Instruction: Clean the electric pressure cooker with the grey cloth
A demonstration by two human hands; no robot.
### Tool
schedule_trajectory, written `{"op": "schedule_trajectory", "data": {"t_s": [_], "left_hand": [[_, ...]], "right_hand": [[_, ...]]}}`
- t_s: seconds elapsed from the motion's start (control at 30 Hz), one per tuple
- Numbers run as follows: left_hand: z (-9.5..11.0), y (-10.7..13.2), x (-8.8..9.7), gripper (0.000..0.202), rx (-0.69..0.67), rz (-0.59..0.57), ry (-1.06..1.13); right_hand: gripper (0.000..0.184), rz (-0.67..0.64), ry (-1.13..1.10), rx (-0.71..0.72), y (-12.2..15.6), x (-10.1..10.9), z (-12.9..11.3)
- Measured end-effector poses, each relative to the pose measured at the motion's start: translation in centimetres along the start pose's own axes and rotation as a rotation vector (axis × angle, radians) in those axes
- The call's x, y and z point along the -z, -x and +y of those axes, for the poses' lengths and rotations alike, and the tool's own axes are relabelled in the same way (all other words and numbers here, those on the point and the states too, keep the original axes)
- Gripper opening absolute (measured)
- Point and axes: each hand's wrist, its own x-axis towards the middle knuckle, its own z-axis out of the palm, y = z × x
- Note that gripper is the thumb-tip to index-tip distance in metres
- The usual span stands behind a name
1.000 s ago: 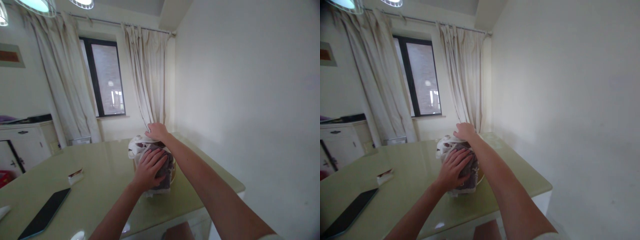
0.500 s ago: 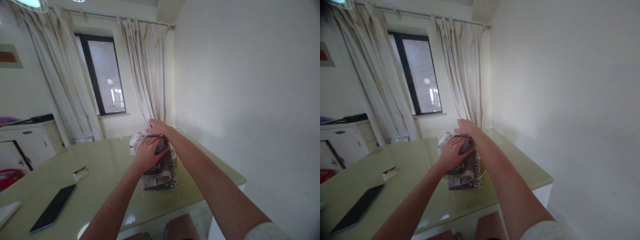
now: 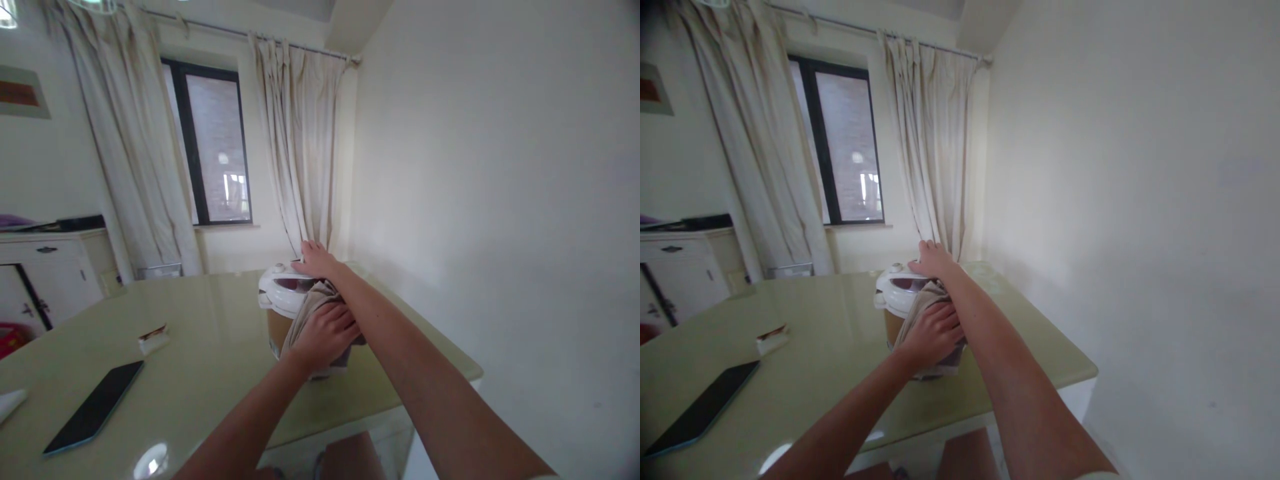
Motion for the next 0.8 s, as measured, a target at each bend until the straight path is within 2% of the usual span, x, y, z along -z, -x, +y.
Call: {"op": "schedule_trajectory", "data": {"t_s": [0.07,0.13,0.23,0.33,0.4,0.47,0.57,0.63,0.73,0.8], "left_hand": [[-1.1,2.7,0.8,0.044,-0.056,0.118,0.03],[-2.1,5.4,1.3,0.052,-0.054,0.194,0.002],[-3.4,8.5,1.4,0.055,-0.001,0.207,-0.035],[-4.5,9.7,1.6,0.062,0.143,0.192,-0.01],[-5.5,9.2,2.1,0.063,0.337,0.219,0.046],[-6.5,8.0,2.8,0.059,0.566,0.259,0.098],[-7.5,5.5,4.1,0.046,0.777,0.201,0.086],[-7.2,3.9,4.9,0.041,0.771,0.104,0.048],[-5.4,1.2,5.4,0.036,0.62,0.02,0.018],[-3.5,-0.7,4.8,0.035,0.507,-0.012,0.02]], "right_hand": [[0.049,0.028,-0.021,0.005,-0.1,-0.4,0.2],[0.046,0.064,-0.044,0.029,-0.3,-1.0,0.6],[0.041,0.129,-0.084,0.064,-0.4,-1.8,1.0],[0.042,0.17,-0.129,0.06,-0.6,-2.3,1.4],[0.037,0.165,-0.16,0.059,-0.7,-2.5,1.5],[0.023,0.14,-0.172,0.095,-1.0,-2.5,1.6],[0.014,0.105,-0.188,0.112,-1.3,-2.5,1.6],[0.016,0.084,-0.24,0.049,-1.5,-2.4,1.7],[0.017,0.029,-0.298,-0.008,-1.8,-2.1,1.9],[0.016,-0.009,-0.303,-0.009,-2.1,-1.9,2.2]]}}
